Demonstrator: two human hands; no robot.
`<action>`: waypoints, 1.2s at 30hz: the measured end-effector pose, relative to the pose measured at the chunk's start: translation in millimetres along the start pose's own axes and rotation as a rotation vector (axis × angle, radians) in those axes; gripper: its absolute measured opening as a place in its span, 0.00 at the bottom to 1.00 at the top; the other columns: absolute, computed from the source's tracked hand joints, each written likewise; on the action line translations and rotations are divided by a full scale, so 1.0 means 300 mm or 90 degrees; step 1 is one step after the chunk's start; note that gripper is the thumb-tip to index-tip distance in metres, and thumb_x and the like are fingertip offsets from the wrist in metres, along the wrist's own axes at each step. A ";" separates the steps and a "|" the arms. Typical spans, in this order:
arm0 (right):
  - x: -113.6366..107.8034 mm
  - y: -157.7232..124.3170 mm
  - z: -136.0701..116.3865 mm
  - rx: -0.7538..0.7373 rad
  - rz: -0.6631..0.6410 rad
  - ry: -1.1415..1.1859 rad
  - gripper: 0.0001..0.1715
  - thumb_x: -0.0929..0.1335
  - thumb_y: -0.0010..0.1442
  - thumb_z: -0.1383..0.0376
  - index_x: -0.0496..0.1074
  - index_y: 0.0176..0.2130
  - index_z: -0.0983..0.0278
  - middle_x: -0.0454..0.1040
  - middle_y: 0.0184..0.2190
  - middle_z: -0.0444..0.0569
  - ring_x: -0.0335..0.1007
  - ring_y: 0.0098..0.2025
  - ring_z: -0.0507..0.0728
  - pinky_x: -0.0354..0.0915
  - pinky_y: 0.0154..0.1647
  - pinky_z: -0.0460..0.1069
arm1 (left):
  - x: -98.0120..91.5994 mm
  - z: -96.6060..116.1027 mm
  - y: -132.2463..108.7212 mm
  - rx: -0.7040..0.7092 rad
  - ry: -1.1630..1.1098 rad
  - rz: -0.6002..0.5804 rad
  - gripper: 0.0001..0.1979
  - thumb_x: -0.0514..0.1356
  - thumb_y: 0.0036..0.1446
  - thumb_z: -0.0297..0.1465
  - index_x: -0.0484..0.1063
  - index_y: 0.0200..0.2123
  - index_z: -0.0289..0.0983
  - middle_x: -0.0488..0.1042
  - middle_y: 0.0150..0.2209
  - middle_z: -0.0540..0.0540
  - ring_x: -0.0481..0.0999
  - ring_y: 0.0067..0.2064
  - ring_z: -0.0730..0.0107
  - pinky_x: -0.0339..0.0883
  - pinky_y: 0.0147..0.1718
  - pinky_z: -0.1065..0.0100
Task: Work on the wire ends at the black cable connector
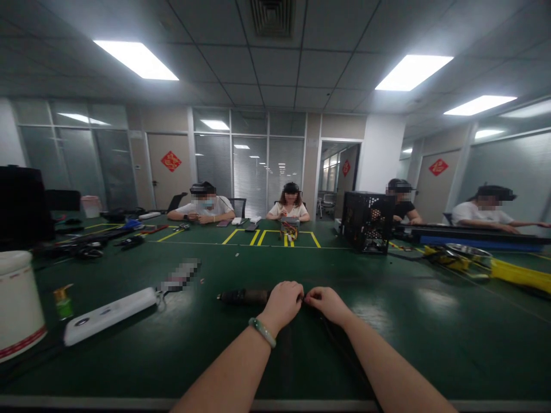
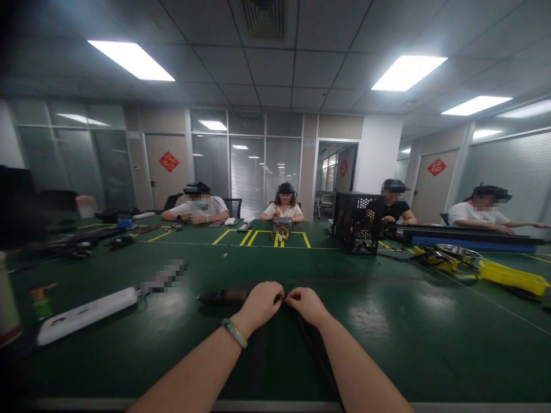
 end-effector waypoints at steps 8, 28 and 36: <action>0.003 0.000 0.011 0.003 0.000 -0.001 0.13 0.67 0.53 0.58 0.76 0.31 0.65 0.76 0.27 0.46 0.68 0.29 0.54 0.60 0.29 0.45 | 0.002 0.003 0.001 -0.005 -0.005 0.000 0.05 0.55 0.56 0.29 0.70 0.35 0.38 0.71 0.39 0.47 0.69 0.44 0.66 0.59 0.47 0.64; -0.009 -0.010 -0.007 -0.018 0.001 -0.004 0.14 0.67 0.54 0.58 0.77 0.33 0.65 0.77 0.29 0.47 0.70 0.31 0.54 0.61 0.32 0.46 | 0.001 -0.003 0.001 -0.004 0.006 0.019 0.06 0.57 0.56 0.32 0.71 0.37 0.39 0.72 0.39 0.47 0.69 0.44 0.65 0.58 0.47 0.63; -0.002 -0.003 0.013 0.001 0.006 -0.006 0.14 0.67 0.54 0.58 0.76 0.33 0.65 0.76 0.28 0.46 0.68 0.30 0.53 0.59 0.30 0.45 | -0.007 0.007 0.001 0.001 -0.001 0.027 0.05 0.56 0.56 0.30 0.70 0.36 0.38 0.72 0.38 0.47 0.69 0.43 0.66 0.57 0.50 0.62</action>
Point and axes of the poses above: each hand's wrist, its own y-axis towards the middle knuckle, its own x-axis out of the palm, z = x × y, the point moved 7 cm from there along y, towards the middle knuckle
